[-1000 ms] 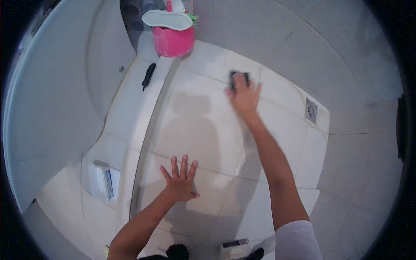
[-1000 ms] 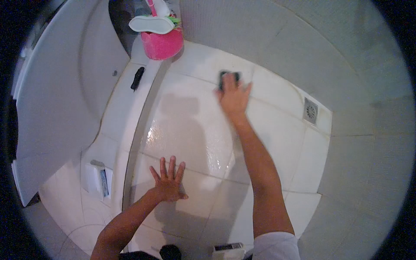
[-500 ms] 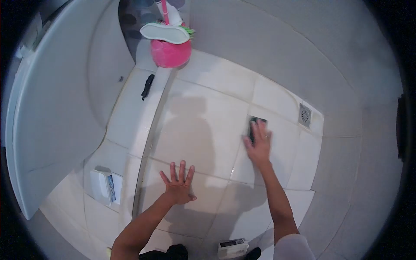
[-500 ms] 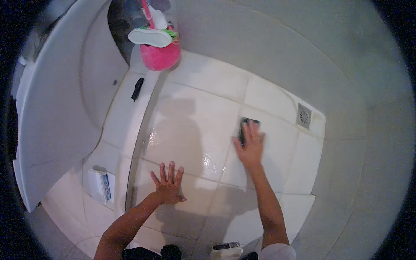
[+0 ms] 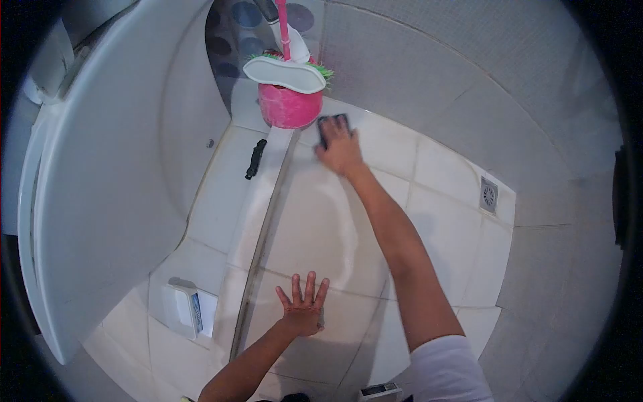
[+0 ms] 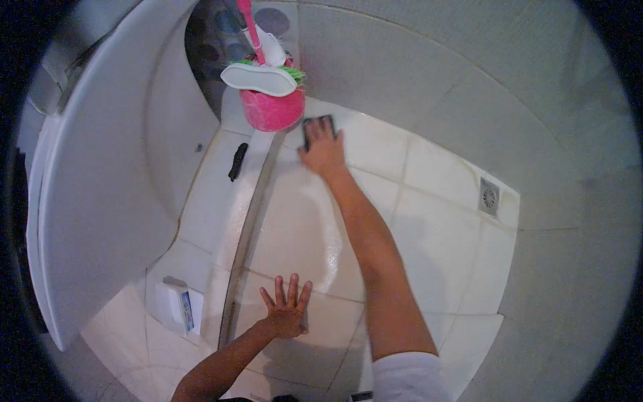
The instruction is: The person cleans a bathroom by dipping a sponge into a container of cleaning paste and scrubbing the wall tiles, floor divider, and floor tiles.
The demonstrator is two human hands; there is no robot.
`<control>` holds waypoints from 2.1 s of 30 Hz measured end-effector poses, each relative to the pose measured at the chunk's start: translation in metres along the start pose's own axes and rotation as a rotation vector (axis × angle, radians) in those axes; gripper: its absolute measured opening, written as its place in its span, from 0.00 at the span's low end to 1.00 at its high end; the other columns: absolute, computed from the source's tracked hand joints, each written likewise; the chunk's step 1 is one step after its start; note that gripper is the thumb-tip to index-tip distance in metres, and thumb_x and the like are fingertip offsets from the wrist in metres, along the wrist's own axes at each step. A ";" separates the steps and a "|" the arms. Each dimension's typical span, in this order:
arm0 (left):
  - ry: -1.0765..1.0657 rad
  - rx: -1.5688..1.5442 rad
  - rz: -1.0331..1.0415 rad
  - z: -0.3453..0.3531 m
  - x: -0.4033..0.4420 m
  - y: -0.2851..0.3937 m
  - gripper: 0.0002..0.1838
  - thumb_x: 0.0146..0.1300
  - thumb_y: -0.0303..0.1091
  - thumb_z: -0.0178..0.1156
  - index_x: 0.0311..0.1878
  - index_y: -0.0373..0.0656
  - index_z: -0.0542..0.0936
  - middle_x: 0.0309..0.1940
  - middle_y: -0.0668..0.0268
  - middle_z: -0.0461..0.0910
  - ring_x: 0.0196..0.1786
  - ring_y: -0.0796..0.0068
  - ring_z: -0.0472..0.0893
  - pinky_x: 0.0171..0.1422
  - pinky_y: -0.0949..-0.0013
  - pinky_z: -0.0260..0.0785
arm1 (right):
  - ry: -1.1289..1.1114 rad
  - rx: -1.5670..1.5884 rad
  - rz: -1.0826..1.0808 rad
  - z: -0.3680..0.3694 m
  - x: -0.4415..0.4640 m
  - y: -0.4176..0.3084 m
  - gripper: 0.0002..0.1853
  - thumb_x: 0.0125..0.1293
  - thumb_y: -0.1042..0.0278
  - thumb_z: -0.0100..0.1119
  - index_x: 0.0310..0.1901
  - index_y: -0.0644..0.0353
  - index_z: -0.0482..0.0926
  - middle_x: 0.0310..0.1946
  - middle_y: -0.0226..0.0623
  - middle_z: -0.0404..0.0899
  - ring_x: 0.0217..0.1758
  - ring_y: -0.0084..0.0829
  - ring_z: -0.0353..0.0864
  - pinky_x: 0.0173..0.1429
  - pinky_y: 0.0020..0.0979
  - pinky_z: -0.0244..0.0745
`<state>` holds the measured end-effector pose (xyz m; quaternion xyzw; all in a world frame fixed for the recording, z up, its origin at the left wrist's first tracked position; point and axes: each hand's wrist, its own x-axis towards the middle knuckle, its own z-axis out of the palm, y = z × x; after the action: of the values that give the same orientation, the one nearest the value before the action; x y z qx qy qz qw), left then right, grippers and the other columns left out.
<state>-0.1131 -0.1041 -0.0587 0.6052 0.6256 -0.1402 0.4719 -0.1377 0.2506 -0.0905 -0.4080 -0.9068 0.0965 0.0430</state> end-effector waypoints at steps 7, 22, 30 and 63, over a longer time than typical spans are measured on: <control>-0.022 -0.054 0.009 -0.003 0.003 -0.001 0.66 0.49 0.52 0.70 0.74 0.54 0.26 0.72 0.47 0.15 0.70 0.28 0.18 0.58 0.15 0.21 | 0.063 0.034 0.127 0.003 0.043 -0.004 0.32 0.66 0.55 0.48 0.70 0.56 0.57 0.73 0.39 0.51 0.77 0.45 0.46 0.71 0.63 0.45; 0.043 -0.032 0.056 0.002 0.002 -0.005 0.66 0.50 0.52 0.70 0.73 0.53 0.25 0.72 0.48 0.14 0.70 0.29 0.18 0.58 0.14 0.21 | 0.020 -0.007 0.665 -0.034 -0.177 0.174 0.32 0.66 0.55 0.41 0.71 0.52 0.56 0.75 0.34 0.47 0.79 0.36 0.40 0.71 0.67 0.37; -0.019 -0.042 0.019 -0.007 0.000 -0.001 0.66 0.49 0.51 0.70 0.74 0.53 0.26 0.73 0.48 0.15 0.71 0.29 0.20 0.58 0.15 0.23 | 0.152 -0.050 0.332 0.039 0.035 0.086 0.30 0.61 0.63 0.50 0.64 0.65 0.63 0.68 0.48 0.59 0.72 0.45 0.58 0.71 0.46 0.56; -0.006 0.044 -0.086 -0.014 -0.003 0.012 0.70 0.45 0.55 0.72 0.73 0.54 0.25 0.73 0.50 0.15 0.71 0.31 0.19 0.61 0.17 0.22 | -0.088 0.126 -0.387 0.010 -0.091 -0.051 0.34 0.62 0.56 0.53 0.69 0.58 0.58 0.73 0.40 0.52 0.77 0.36 0.47 0.69 0.64 0.47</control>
<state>-0.1089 -0.0925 -0.0441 0.5874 0.6464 -0.1759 0.4541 -0.1161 0.1477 -0.0892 -0.2179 -0.9615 0.1609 0.0465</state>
